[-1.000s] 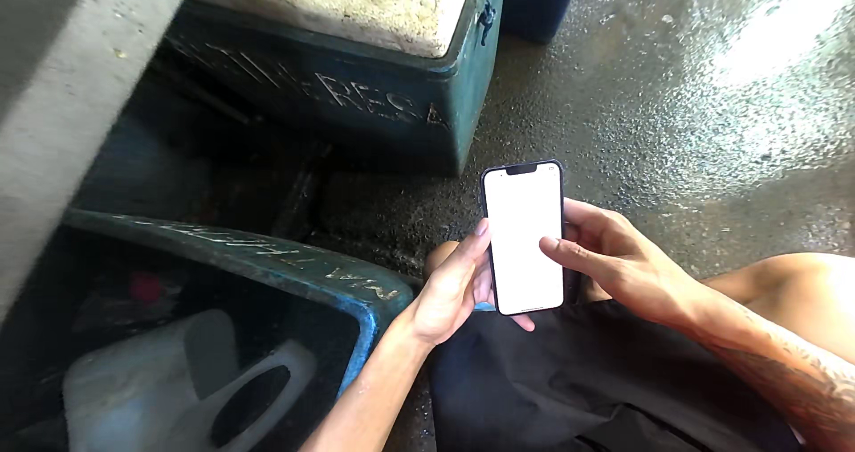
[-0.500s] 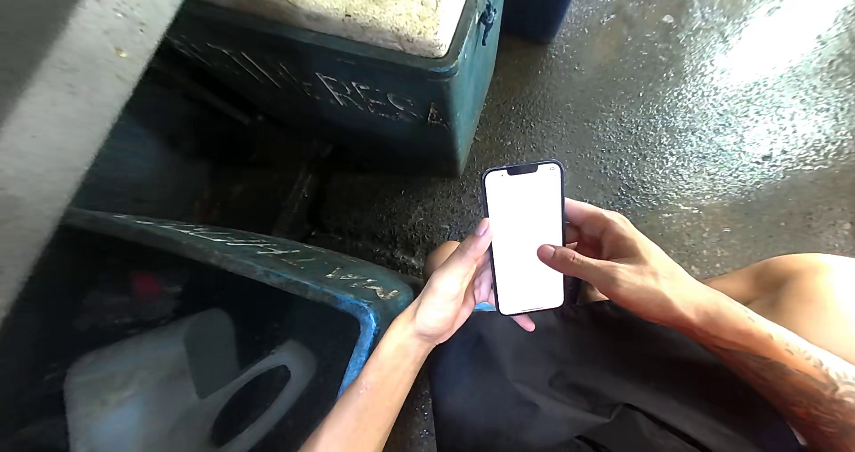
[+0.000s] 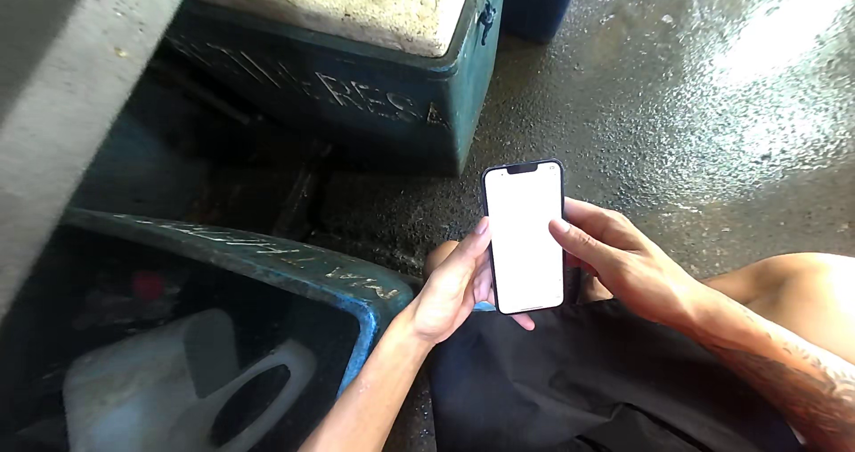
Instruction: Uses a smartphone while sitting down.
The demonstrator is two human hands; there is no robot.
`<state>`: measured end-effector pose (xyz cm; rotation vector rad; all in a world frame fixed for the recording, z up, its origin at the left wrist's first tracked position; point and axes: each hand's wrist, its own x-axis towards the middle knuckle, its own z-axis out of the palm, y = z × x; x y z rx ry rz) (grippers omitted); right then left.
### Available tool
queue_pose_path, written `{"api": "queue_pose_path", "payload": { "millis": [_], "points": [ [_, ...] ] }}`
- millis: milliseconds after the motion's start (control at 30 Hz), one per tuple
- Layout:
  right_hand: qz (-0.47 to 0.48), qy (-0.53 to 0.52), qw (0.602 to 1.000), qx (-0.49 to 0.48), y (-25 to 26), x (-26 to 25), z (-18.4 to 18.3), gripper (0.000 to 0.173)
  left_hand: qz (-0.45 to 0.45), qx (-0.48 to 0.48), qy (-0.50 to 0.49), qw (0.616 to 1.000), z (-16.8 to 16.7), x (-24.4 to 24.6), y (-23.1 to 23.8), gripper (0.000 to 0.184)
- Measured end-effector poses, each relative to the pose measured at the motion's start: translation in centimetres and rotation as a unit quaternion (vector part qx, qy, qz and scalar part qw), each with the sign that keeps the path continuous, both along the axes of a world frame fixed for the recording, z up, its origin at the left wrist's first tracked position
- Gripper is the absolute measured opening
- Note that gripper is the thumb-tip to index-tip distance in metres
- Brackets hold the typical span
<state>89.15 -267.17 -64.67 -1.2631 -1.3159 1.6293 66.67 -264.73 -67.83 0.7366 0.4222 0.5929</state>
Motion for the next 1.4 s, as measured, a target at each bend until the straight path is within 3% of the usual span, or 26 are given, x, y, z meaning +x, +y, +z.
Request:
{"api": "queue_pose_path", "payload": {
  "millis": [567, 700, 1000, 1400],
  "points": [
    [0.007, -0.002, 1.000, 0.010, -0.12, -0.05, 0.12, 0.020, -0.001, -0.002, 0.001, 1.000, -0.12, -0.01, -0.07, 0.061],
    [0.016, -0.008, 1.000, 0.010, -0.12, -0.05, 0.29, 0.027, 0.002, -0.002, -0.004, 1.000, -0.21, -0.06, -0.04, 0.062],
    [0.004, -0.005, 1.000, -0.003, -0.08, -0.09, 0.34, 0.020, -0.006, -0.006, 0.003, 1.000, -0.10, -0.03, -0.01, 0.062],
    [0.001, -0.008, 1.000, 0.003, -0.01, -0.09, 0.18, 0.022, 0.002, -0.006, 0.000, 1.000, 0.05, 0.03, -0.04, 0.060]
  ]
}}
